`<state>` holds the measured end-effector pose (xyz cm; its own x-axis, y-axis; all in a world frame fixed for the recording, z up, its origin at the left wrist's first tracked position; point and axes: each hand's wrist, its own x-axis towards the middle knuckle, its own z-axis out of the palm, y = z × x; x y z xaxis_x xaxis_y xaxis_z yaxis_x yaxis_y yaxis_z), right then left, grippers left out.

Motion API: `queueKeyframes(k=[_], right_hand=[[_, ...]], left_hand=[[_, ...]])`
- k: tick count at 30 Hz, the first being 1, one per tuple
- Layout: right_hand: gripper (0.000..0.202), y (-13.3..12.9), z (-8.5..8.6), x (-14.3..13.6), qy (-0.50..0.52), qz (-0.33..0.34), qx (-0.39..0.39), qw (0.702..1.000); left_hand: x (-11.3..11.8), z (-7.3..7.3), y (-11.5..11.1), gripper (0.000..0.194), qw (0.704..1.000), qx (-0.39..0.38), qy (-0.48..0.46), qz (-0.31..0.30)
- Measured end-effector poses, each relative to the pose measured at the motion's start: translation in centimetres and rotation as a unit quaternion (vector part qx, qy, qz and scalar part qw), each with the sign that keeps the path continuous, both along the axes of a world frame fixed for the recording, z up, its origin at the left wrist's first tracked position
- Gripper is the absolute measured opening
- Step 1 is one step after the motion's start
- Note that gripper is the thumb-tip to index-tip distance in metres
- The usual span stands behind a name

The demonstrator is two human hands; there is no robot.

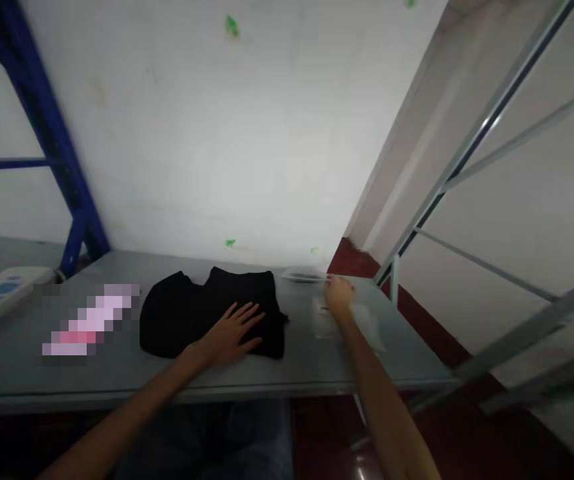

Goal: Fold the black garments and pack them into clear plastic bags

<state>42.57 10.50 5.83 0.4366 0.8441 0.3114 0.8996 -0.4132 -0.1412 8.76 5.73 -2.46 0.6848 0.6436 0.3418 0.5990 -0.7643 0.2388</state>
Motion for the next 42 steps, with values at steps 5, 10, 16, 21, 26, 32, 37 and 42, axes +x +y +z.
queueKeyframes(k=[5, 10, 16, 21, 26, 32, 37, 42], right_hand=[[0.033, -3.2, 0.5, -6.1, -0.004, 0.111, 0.186, 0.976], [0.027, -7.1, -2.0, -13.7, -0.006, 0.260, 0.269, 0.927], [0.022, -9.8, -4.0, -16.4, 0.025, 0.335, 0.285, 0.898], [0.019, -11.2, -3.9, -15.9, 0.013, 0.353, 0.259, 0.899], [0.021, -12.0, -2.7, -15.6, -0.008, 0.376, 0.247, 0.893], [0.021, -12.4, -1.7, -15.4, -0.006, 0.357, 0.277, 0.892], [0.024, -13.5, -0.3, -15.2, -0.021, 0.354, 0.339, 0.871], [0.025, -15.4, 1.3, -15.3, -0.027, 0.347, 0.383, 0.856]], left_hand=[[0.2, 1.6, -0.2, 0.068, 0.995, 0.007, -0.103, 0.011], [0.0, 3.3, -0.3, 0.049, 0.973, 0.064, -0.213, 0.066], [-0.5, 3.5, -1.0, 0.023, 0.963, 0.125, -0.238, 0.016], [-0.6, 4.1, -1.7, 0.025, 0.960, 0.158, -0.232, -0.009], [-0.7, 4.7, -1.9, 0.025, 0.965, 0.180, -0.192, -0.023], [-0.9, 4.9, -1.3, 0.025, 0.965, 0.229, -0.131, 0.006], [-2.0, 5.3, -0.4, 0.025, 0.964, 0.241, -0.104, 0.033], [-4.9, 5.7, 1.0, 0.025, 0.958, 0.231, -0.132, 0.103]])
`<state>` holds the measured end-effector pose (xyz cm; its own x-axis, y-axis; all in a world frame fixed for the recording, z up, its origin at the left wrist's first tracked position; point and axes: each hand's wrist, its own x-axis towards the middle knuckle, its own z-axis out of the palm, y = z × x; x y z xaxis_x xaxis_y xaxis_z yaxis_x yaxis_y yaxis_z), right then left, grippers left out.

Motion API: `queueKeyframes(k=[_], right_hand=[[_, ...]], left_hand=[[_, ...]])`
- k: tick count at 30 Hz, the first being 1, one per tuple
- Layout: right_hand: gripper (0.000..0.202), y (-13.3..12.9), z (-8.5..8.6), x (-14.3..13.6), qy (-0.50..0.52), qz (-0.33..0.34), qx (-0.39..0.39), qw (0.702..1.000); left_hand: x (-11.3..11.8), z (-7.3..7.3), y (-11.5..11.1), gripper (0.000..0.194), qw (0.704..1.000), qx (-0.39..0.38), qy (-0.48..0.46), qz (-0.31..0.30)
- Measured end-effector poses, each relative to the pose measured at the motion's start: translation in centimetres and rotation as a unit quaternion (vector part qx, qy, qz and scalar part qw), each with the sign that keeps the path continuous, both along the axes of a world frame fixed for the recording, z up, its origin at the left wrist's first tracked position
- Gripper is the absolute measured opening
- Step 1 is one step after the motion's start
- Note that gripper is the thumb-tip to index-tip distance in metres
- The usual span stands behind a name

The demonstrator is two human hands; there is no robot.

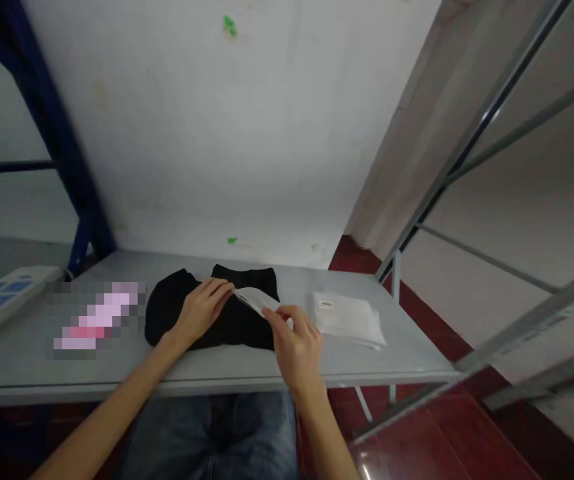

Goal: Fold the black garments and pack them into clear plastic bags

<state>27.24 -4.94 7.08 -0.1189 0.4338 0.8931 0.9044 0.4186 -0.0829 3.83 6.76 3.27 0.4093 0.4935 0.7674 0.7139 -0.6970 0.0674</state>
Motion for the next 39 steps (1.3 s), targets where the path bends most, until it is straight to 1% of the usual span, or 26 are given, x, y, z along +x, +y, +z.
queueKeyframes(k=[3, 6, 9, 11, 13, 15, 17, 19, 21, 22, 23, 24, 25, 27, 28, 29, 31, 33, 35, 36, 37, 38, 39], right_hand=[[0.024, -0.4, 0.3, -0.3, 0.022, 0.002, 0.006, 1.000], [0.022, -0.1, 0.1, -0.6, 0.063, 0.030, -0.005, 0.998], [0.019, 0.4, -0.2, -0.8, 0.113, 0.045, -0.010, 0.992], [0.019, 0.8, -0.4, -0.7, 0.149, 0.048, -0.023, 0.987], [0.022, 1.3, -0.6, -0.5, 0.189, 0.050, -0.054, 0.979], [0.028, 1.9, -0.7, -0.3, 0.216, 0.049, -0.115, 0.968], [0.033, 2.5, -0.6, -0.2, 0.218, 0.049, -0.172, 0.959], [0.035, 2.9, -0.3, -0.3, 0.200, 0.052, -0.197, 0.958], [0.033, 3.0, 0.4, -0.4, 0.172, 0.065, -0.203, 0.962], [0.032, 2.9, 0.9, -0.5, 0.160, 0.080, -0.211, 0.961], [0.031, 2.8, 1.5, -0.5, 0.155, 0.099, -0.225, 0.957], [0.030, 2.7, 2.2, -0.4, 0.160, 0.118, -0.243, 0.949], [0.030, 2.7, 3.0, -0.3, 0.178, 0.135, -0.262, 0.939], [0.030, 3.2, 4.4, 0.4, 0.231, 0.154, -0.294, 0.915], [0.031, 3.8, 5.0, 0.8, 0.257, 0.160, -0.304, 0.903], [0.032, 4.6, 5.5, 1.3, 0.277, 0.169, -0.315, 0.892], [0.033, 6.7, 5.9, 1.9, 0.308, 0.203, -0.339, 0.865], [0.033, 9.2, 5.3, 1.8, 0.338, 0.249, -0.384, 0.822], [0.032, 11.5, 4.0, 1.1, 0.360, 0.278, -0.432, 0.778], [0.031, 12.5, 3.1, 0.6, 0.363, 0.271, -0.454, 0.767], [0.030, 13.3, 2.2, 0.1, 0.357, 0.241, -0.477, 0.766], [0.028, 13.9, 1.3, -0.5, 0.338, 0.191, -0.492, 0.779], [0.026, 14.4, 0.3, -0.9, 0.309, 0.130, -0.495, 0.802]], left_hand=[[-2.0, 0.1, 0.3, 0.022, 0.998, -0.006, -0.041, 0.037], [-3.3, 0.3, -0.3, 0.020, 0.994, -0.015, -0.101, 0.048], [-3.7, 0.5, -1.4, 0.019, 0.983, -0.039, -0.177, 0.032], [-3.7, 0.5, -2.1, 0.021, 0.972, -0.078, -0.220, 0.021], [-3.7, 0.4, -2.6, 0.022, 0.959, -0.122, -0.254, 0.009], [-3.6, 0.1, -2.9, 0.026, 0.944, -0.163, -0.286, -0.013], [-3.5, -0.2, -3.1, 0.040, 0.928, -0.205, -0.306, -0.052], [-3.4, -0.5, -3.1, 0.068, 0.919, -0.250, -0.292, -0.085], [-3.3, -0.9, -3.0, 0.093, 0.922, -0.282, -0.253, -0.080], [-3.3, -1.0, -2.9, 0.098, 0.925, -0.290, -0.233, -0.072], [-3.3, -1.2, -2.8, 0.095, 0.929, -0.293, -0.216, -0.069], [-3.3, -1.3, -2.6, 0.086, 0.932, -0.291, -0.200, -0.074], [-3.3, -1.4, -2.5, 0.070, 0.935, -0.288, -0.186, -0.089], [-3.5, -1.4, -2.4, 0.037, 0.936, -0.280, -0.161, -0.138], [-3.7, -1.2, -2.5, 0.026, 0.934, -0.277, -0.156, -0.162], [-3.9, -1.0, -2.6, 0.021, 0.930, -0.279, -0.158, -0.182], [-4.3, -0.6, -2.8, 0.021, 0.913, -0.301, -0.180, -0.208], [-4.8, -0.1, -2.9, 0.024, 0.902, -0.318, -0.215, -0.197], [-5.4, 0.3, -2.7, 0.028, 0.903, -0.305, -0.264, -0.148], [-5.7, 0.5, -2.5, 0.030, 0.904, -0.287, -0.296, -0.116], [-5.9, 0.5, -2.3, 0.032, 0.902, -0.268, -0.328, -0.085], [-6.1, 0.6, -2.0, 0.034, 0.897, -0.254, -0.358, -0.057], [-6.2, 0.6, -1.8, 0.036, 0.890, -0.245, -0.382, -0.035]])
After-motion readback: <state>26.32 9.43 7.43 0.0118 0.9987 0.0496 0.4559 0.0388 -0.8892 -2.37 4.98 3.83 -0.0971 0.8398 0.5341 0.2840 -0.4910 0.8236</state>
